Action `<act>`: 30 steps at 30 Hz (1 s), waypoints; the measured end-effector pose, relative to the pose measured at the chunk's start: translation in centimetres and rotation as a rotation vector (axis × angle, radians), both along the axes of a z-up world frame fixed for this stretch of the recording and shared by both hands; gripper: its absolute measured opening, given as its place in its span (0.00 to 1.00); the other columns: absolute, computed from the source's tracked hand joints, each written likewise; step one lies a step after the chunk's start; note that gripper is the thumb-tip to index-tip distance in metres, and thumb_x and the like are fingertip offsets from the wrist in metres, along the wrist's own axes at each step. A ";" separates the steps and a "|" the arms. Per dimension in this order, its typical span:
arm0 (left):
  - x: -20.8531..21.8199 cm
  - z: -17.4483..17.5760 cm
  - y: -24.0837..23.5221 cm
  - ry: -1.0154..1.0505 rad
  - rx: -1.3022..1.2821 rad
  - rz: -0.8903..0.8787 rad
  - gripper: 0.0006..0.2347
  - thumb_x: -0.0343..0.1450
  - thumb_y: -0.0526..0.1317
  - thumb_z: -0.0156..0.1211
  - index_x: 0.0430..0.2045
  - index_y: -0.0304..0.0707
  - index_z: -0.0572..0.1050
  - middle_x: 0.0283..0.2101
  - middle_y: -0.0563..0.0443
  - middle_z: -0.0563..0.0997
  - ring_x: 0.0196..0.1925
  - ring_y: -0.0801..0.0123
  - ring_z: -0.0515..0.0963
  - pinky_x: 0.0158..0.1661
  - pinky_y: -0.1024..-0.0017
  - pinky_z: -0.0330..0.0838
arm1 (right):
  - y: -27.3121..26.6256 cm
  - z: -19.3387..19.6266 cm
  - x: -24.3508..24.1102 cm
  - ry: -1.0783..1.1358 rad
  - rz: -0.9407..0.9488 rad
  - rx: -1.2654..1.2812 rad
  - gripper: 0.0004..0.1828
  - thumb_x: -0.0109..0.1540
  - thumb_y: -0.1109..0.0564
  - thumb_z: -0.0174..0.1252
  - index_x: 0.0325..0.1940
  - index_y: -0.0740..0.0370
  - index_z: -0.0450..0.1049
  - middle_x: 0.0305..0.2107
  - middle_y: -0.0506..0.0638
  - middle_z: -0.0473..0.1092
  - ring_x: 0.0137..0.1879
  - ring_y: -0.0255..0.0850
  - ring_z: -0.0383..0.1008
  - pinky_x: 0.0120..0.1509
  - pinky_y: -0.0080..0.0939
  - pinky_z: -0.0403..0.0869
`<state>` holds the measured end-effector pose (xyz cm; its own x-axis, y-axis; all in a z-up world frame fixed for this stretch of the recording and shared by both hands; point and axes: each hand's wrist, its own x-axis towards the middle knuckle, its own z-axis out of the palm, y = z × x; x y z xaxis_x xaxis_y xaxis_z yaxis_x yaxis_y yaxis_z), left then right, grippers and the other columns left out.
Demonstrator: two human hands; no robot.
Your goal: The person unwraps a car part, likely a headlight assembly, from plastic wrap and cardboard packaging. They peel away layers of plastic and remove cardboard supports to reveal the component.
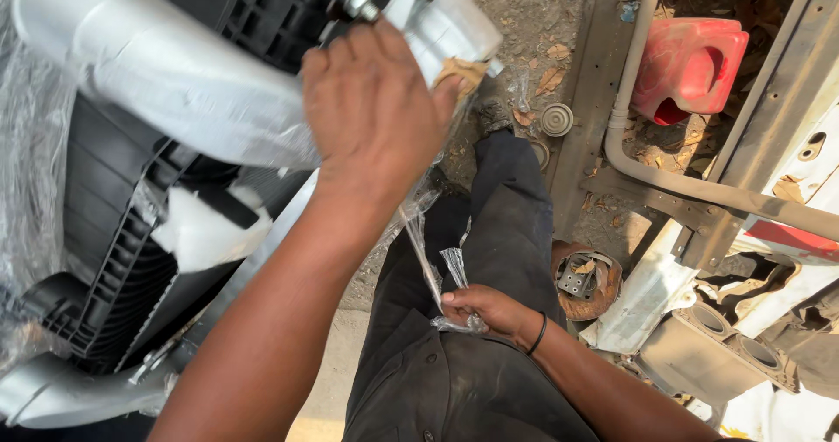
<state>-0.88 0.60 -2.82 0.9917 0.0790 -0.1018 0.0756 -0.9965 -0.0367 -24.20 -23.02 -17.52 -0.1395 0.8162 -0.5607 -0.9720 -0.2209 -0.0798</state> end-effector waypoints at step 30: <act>-28.1 -17.6 -3.7 0.553 -0.719 -0.142 0.10 0.62 0.32 0.57 0.34 0.33 0.80 0.38 0.40 0.81 0.52 0.50 0.77 0.70 0.48 0.51 | 0.4 3.0 17.3 -1.666 -0.128 -0.896 0.32 0.62 0.54 0.63 0.67 0.64 0.61 0.45 0.53 0.70 0.47 0.43 0.72 0.48 0.43 0.73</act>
<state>-28.97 -3.06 -20.37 0.7824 -0.3062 -0.5423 0.1070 -0.7917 0.6014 -6.92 -22.59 -14.48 0.9461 0.2081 -0.2480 -0.0483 -0.6666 -0.7438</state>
